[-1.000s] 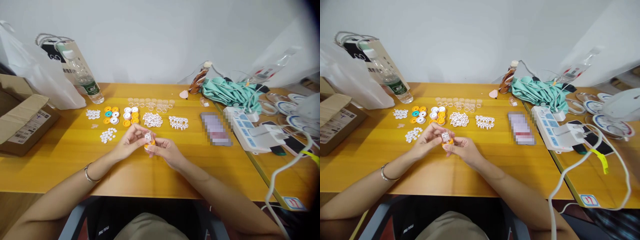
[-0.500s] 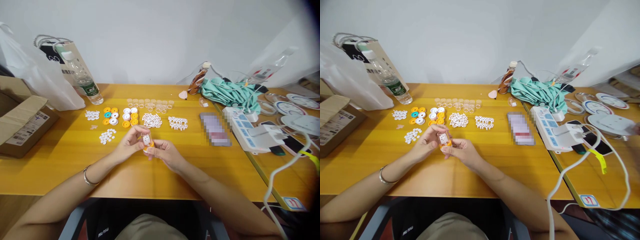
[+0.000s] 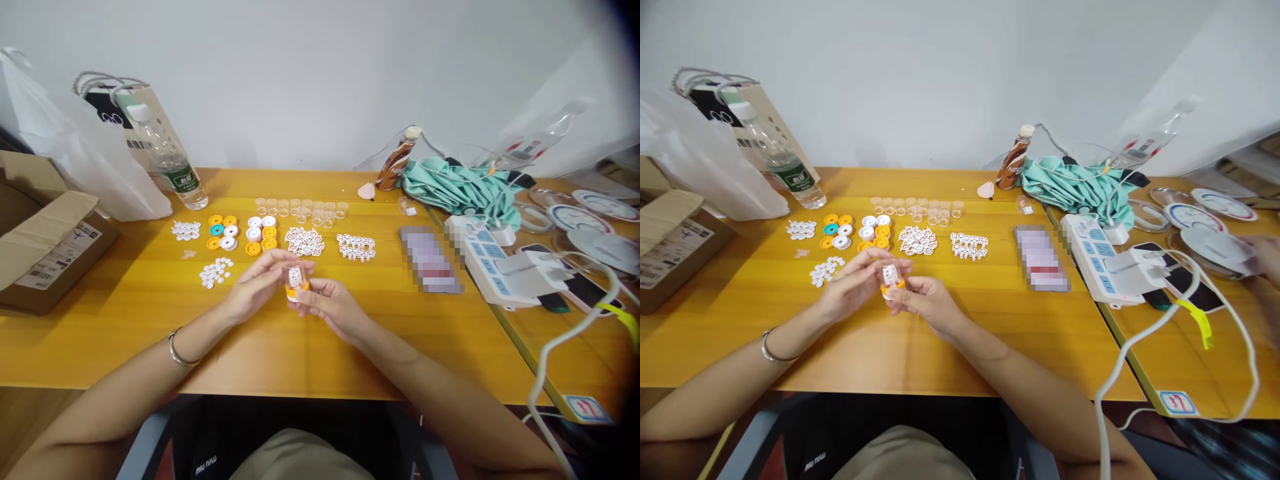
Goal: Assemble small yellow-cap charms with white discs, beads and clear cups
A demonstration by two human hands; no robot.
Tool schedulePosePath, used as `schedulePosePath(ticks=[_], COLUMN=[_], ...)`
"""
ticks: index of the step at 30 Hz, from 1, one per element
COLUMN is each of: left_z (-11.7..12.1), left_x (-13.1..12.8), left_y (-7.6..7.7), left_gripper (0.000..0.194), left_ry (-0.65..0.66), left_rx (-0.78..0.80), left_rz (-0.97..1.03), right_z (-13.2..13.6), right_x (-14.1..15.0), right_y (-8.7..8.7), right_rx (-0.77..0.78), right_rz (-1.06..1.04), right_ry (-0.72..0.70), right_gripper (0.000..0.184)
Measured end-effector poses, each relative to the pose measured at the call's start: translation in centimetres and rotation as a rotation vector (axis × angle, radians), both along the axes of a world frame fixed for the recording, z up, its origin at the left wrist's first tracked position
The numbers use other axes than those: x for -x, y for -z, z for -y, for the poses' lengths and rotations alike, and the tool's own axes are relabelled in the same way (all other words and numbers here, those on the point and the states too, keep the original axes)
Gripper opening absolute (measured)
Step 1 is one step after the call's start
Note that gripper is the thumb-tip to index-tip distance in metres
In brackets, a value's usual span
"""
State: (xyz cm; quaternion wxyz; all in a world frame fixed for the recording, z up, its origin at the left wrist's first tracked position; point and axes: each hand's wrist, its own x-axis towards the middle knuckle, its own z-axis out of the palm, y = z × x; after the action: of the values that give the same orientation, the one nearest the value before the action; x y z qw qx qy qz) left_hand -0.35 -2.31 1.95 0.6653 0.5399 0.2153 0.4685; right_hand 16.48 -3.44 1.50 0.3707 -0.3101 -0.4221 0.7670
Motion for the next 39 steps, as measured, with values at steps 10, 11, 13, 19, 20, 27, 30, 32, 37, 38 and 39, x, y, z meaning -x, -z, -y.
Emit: schedulePosePath(ticks=[10,11,13,19,20,27,30,32,37,38,39], left_z=[0.16,0.16,0.12,0.16,0.19,0.14,0.0,-0.09,-0.18,-0.18,-0.17], left_x=[-0.3,-0.35,-0.37,-0.13,-0.14,-0.21,-0.16,-0.11,-0.11,-0.13,-0.13], left_y=[0.13,0.17,0.22,0.06,0.06,0.1,0.15,0.19,0.31,0.3,0.28], left_gripper=[0.047,0.051,0.05,0.048,0.048,0.047,0.045,0.043,0.048,0.047,0.046], left_ry=[-0.078,-0.108,-0.137,-0.02,-0.052,-0.054,-0.118,-0.036,-0.126,-0.145,-0.132], left_rx=[-0.029,-0.048,-0.057,0.043,0.017,0.048,0.028,0.107,0.044,0.038,0.053], left_rz=[0.015,0.026,0.02,0.005,0.002,0.001,-0.009,0.006,-0.001,-0.011,-0.016], right_z=[-0.11,-0.13,-0.14,-0.11,-0.1,-0.22,-0.28,-0.29,-0.28,-0.27,-0.26], right_x=[-0.12,-0.13,-0.15,-0.11,-0.09,-0.09,-0.12,-0.13,-0.18,-0.19,-0.21], right_y=[-0.05,-0.05,-0.03,-0.09,-0.11,0.1,0.21,0.26,0.2,0.16,0.11], right_rx=[-0.009,-0.033,-0.063,-0.09,-0.102,-0.111,-0.111,-0.07,-0.071,-0.061,-0.048], right_rz=[-0.032,-0.025,-0.016,0.011,0.02,0.015,0.032,0.015,0.028,0.023,0.014], right_ry=[-0.013,-0.015,-0.028,0.008,0.015,0.021,0.025,0.013,0.018,0.011,0.005], right_gripper=[0.021,0.021,0.021,0.021,0.021,0.021,0.022,0.022,0.022,0.023,0.023])
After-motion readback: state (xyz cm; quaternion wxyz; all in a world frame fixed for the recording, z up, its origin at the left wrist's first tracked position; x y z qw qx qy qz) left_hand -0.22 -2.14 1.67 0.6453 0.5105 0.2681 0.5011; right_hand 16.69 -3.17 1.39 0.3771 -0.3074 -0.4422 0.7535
